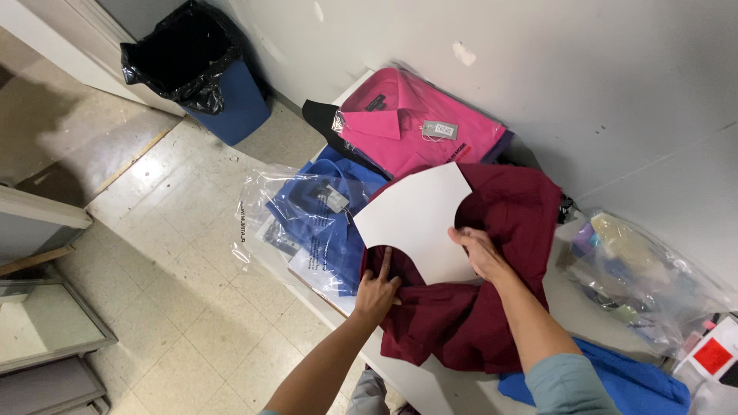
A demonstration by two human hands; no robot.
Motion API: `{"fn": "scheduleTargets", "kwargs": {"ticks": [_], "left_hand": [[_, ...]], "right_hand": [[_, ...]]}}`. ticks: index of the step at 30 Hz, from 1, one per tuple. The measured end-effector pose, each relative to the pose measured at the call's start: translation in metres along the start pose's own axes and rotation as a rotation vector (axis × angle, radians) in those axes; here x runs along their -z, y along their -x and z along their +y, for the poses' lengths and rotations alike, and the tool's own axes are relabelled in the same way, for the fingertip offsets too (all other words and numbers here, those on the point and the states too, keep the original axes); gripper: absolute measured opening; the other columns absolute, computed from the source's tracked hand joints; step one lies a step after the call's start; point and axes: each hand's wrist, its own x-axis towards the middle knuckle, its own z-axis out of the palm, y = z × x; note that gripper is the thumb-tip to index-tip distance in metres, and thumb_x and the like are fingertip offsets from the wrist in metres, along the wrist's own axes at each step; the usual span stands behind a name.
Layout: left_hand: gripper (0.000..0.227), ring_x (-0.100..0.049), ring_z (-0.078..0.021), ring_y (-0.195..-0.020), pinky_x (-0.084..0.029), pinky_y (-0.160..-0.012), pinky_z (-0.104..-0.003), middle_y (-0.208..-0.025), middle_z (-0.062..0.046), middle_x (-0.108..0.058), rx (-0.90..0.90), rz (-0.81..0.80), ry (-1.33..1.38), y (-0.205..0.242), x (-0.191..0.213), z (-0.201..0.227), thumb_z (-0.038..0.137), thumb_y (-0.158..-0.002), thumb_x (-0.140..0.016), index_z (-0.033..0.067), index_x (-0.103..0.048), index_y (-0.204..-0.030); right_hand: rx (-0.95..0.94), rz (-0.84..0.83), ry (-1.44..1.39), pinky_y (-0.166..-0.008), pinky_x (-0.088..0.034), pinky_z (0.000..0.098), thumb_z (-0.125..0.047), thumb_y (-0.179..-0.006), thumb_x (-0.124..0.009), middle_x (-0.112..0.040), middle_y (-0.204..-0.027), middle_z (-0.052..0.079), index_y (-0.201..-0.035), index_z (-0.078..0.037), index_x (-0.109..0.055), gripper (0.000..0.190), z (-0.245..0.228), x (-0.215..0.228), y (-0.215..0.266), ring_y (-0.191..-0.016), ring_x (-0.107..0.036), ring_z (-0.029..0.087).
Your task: The person removes several colored shirts from individual plastic bags, extracts cardboard inserts from within the shirts, and places the items on a table. They discard the packaging materials into a nearby trash bin.
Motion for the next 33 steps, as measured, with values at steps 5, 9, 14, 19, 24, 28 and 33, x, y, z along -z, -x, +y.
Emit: {"fn": "scheduleTargets", "kwargs": {"ticks": [5, 9, 14, 19, 24, 28, 33], "left_hand": [[0.034, -0.074, -0.0160, -0.086, -0.038, -0.090, -0.041, -0.131, -0.002, -0.064, -0.112, 0.126, 0.081, -0.007, -0.019, 0.014, 0.036, -0.084, -0.077, 0.0308, -0.065, -0.115], [0.086, -0.073, -0.0364, -0.101, -0.052, -0.085, -0.051, -0.124, -0.013, -0.066, 0.073, -0.208, 0.584, -0.004, 0.035, 0.050, 0.072, -0.065, -0.078, 0.0147, -0.057, -0.126], [0.028, -0.058, -0.0362, -0.053, -0.051, -0.042, -0.050, -0.119, -0.006, -0.058, -0.035, 0.345, 0.450, 0.024, 0.021, 0.067, 0.014, -0.079, -0.084, 0.0104, -0.063, -0.097], [0.010, -0.054, -0.0275, -0.056, -0.047, -0.062, -0.040, -0.103, -0.010, -0.059, -0.368, 0.460, 0.302, 0.035, 0.012, 0.045, 0.001, -0.092, -0.057, 0.0107, -0.057, -0.089], [0.008, -0.057, -0.0271, -0.062, -0.048, -0.068, -0.040, -0.087, -0.004, -0.061, -0.515, 0.361, 0.330, 0.030, -0.001, 0.012, 0.007, -0.095, -0.057, 0.0140, -0.058, -0.091], [0.018, -0.066, -0.0145, -0.056, -0.049, -0.063, -0.029, -0.078, 0.006, -0.054, -0.434, 0.507, 0.171, 0.016, -0.024, -0.001, 0.021, -0.105, -0.046, 0.0231, -0.053, -0.089], [0.014, -0.072, -0.0164, -0.060, -0.056, -0.066, -0.032, -0.098, 0.004, -0.066, -0.293, 0.347, 0.015, 0.005, -0.030, 0.007, 0.017, -0.105, -0.041, 0.0204, -0.054, -0.109]], "right_hand": [[0.138, 0.174, 0.142, -0.061, -0.044, 0.0285, -0.052, -0.085, -0.084, -0.063, -0.072, 0.001, -0.083, -0.013, -0.072, 0.041, 0.024, -0.010, -0.020, -0.072, -0.060, 0.015], [0.164, 0.259, 0.177, -0.069, -0.044, 0.0284, -0.055, -0.090, -0.080, -0.060, -0.079, 0.001, -0.088, -0.014, -0.072, 0.042, 0.029, -0.019, -0.040, -0.080, -0.056, 0.015], [0.181, 0.346, 0.209, -0.065, -0.037, 0.0331, -0.046, -0.094, -0.073, -0.046, -0.071, -0.006, -0.077, -0.014, -0.058, 0.038, -0.035, -0.028, 0.005, -0.070, -0.042, 0.012], [0.111, 0.341, 0.231, -0.064, -0.034, 0.0333, -0.050, -0.095, -0.070, -0.040, -0.071, -0.005, -0.079, -0.015, -0.054, 0.041, -0.073, -0.026, 0.022, -0.069, -0.037, 0.013], [0.097, 0.324, 0.234, -0.060, -0.032, 0.0342, -0.048, -0.095, -0.072, -0.037, -0.068, -0.006, -0.073, -0.017, -0.047, 0.046, -0.077, -0.003, -0.005, -0.066, -0.034, 0.013], [0.092, 0.273, 0.022, -0.056, -0.050, 0.0383, -0.040, -0.091, -0.082, -0.062, -0.073, 0.008, -0.087, -0.005, -0.070, 0.038, -0.097, 0.009, -0.009, -0.065, -0.065, 0.025], [-0.105, 0.063, -0.078, -0.068, -0.059, 0.0483, -0.035, -0.091, -0.084, -0.072, -0.093, 0.019, -0.100, 0.002, -0.072, 0.040, -0.132, 0.040, -0.017, -0.080, -0.074, 0.032]]}}
